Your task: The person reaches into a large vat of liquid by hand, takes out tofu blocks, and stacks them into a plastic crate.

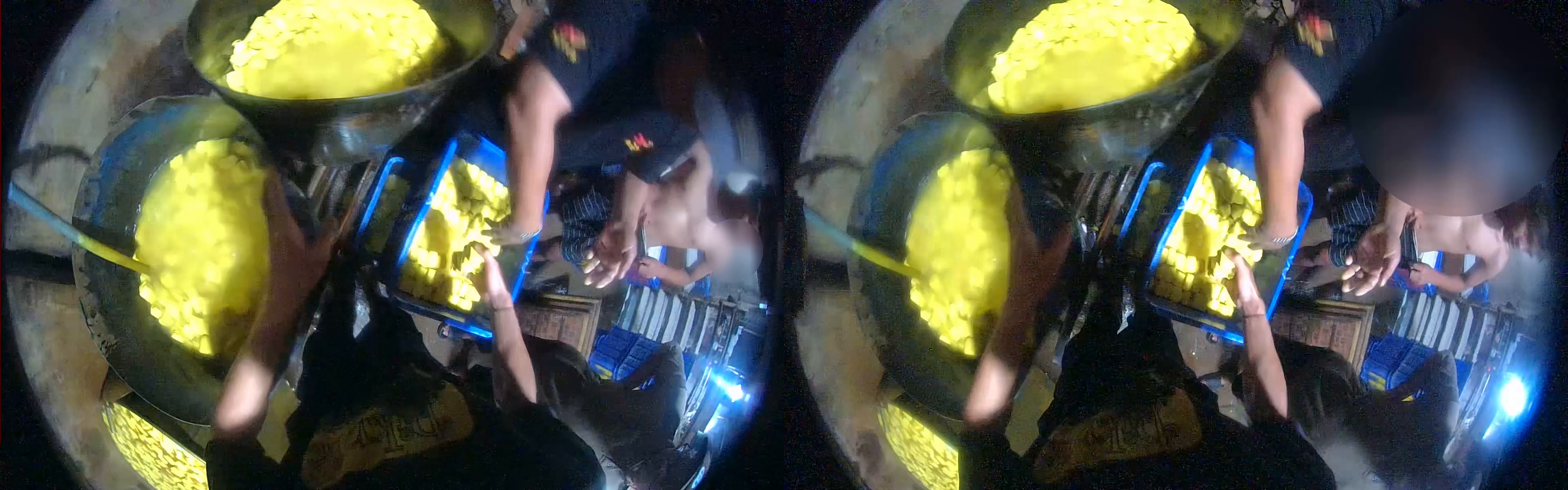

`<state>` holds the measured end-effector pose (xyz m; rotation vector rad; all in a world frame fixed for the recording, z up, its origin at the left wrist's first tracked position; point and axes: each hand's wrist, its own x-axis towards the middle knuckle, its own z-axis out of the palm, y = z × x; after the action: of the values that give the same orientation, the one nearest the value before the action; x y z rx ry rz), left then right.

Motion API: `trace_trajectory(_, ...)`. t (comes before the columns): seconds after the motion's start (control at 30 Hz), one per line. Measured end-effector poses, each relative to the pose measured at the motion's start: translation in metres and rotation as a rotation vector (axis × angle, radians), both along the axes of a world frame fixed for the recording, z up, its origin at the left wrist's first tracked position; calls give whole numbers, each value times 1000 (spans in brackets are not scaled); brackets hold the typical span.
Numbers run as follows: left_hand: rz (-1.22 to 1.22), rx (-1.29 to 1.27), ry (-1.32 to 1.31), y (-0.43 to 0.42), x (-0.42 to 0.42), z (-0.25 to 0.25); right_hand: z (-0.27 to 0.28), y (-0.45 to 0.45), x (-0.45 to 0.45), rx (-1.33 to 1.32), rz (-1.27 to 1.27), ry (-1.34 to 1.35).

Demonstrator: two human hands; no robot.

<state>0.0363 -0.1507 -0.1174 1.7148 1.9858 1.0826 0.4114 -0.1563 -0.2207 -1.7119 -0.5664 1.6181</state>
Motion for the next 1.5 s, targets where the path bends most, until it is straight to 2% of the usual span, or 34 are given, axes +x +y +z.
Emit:
trace_trajectory(0.03, -10, -10, 6, 2, 3, -1, -35, 2, 22, 27, 60, -50)
trace_trajectory(0.07, 8, -42, -27, 2, 4, 1, -71, 3, 43, 18, 143, -264)
trace_trajectory(0.17, 11, -51, -15, -2, 8, 8, -124, 3, 41, -334, 631, -1329)
trace_trajectory(0.2, 25, -79, -35, -2, 8, 8, -183, -20, 42, -294, 512, -1488)
trace_trajectory(0.23, 43, -104, -56, -3, 9, 8, -178, -22, 25, -499, 621, -1399)
trace_trajectory(0.3, 52, -69, -24, -3, 10, 8, -190, -42, 27, -381, 686, -1396)
trace_trajectory(0.33, 48, -82, -1, -3, 10, 10, -197, -36, 41, -366, 762, -1221)
trace_trajectory(0.43, 39, -67, 40, -1, 8, 7, -201, -16, 73, -340, 786, -1089)
trace_trajectory(0.5, 48, -40, 58, 1, 7, 1, -211, 10, 78, 181, 1244, -1150)
trace_trajectory(0.6, 90, -251, -80, -3, -3, -2, -221, 14, 60, 132, 1301, -1126)
trace_trajectory(0.63, 48, -150, -368, -6, -15, 0, -221, 12, 56, 117, 1315, -1105)
trace_trajectory(0.7, 155, -92, -707, -7, -46, 41, -217, 13, 49, 126, 1354, -1048)
trace_trajectory(0.73, 147, -53, -650, -13, -79, 43, -213, 16, 51, 150, 1357, -1013)
trace_trajectory(0.77, 127, -19, -600, -21, -109, 44, -200, 21, 46, 209, 1347, -963)
trace_trajectory(0.8, 275, -84, -557, -25, -129, 55, -189, 30, 45, 330, 1307, -894)
trace_trajectory(0.83, 310, -58, -559, -38, -148, 54, -189, 40, 50, 571, 1214, -798)
trace_trajectory(0.87, 319, -201, -547, -55, -170, 42, -95, 60, 8, 555, 1358, -719)
trace_trajectory(0.9, 319, -347, -539, -71, -188, 27, -23, 66, -42, 397, 1117, -622)
trace_trajectory(0.93, 278, -440, -446, -88, -199, -8, 41, 72, -85, 528, 957, -319)
trace_trajectory(1.0, 182, -680, -250, -112, -194, -51, 159, 72, -189, 642, 965, -448)
trace_trajectory(1.07, 49, -896, -54, -129, -181, -79, 213, 67, -280, 936, 1152, -306)
trace_trajectory(1.1, -5, -942, -2, -134, -177, -98, 233, 60, -329, 987, 1285, -284)
trace_trajectory(1.13, -46, -952, 32, -140, -173, -116, 222, 64, -367, 1146, 1495, -259)
trace_trajectory(1.17, -72, -941, 37, -145, -169, -133, 217, 59, -408, 1141, 1670, -252)
trace_trajectory(1.2, -92, -928, 41, -151, -167, -150, 181, 57, -440, 1221, 1765, -157)
trace_trajectory(1.23, -104, -907, 34, -155, -165, -162, 147, 54, -466, 1220, 1947, -257)
trace_trajectory(1.27, -115, -887, 15, -159, -163, -172, 127, 48, -496, 1056, 2212, -514)
trace_trajectory(1.37, -168, -899, 5, -163, -169, -184, -9, 35, -533, 1281, 2204, -692)
trace_trajectory(1.4, -299, -1065, 118, -158, -176, -175, -44, 32, -536, 1312, 2164, -716)
trace_trajectory(1.43, -274, -1063, 108, -158, -187, -170, -75, 29, -537, 1266, 2157, -712)
trace_trajectory(1.5, -38, -1013, -334, -156, -212, -163, -123, 26, -534, 1124, 2152, -633)
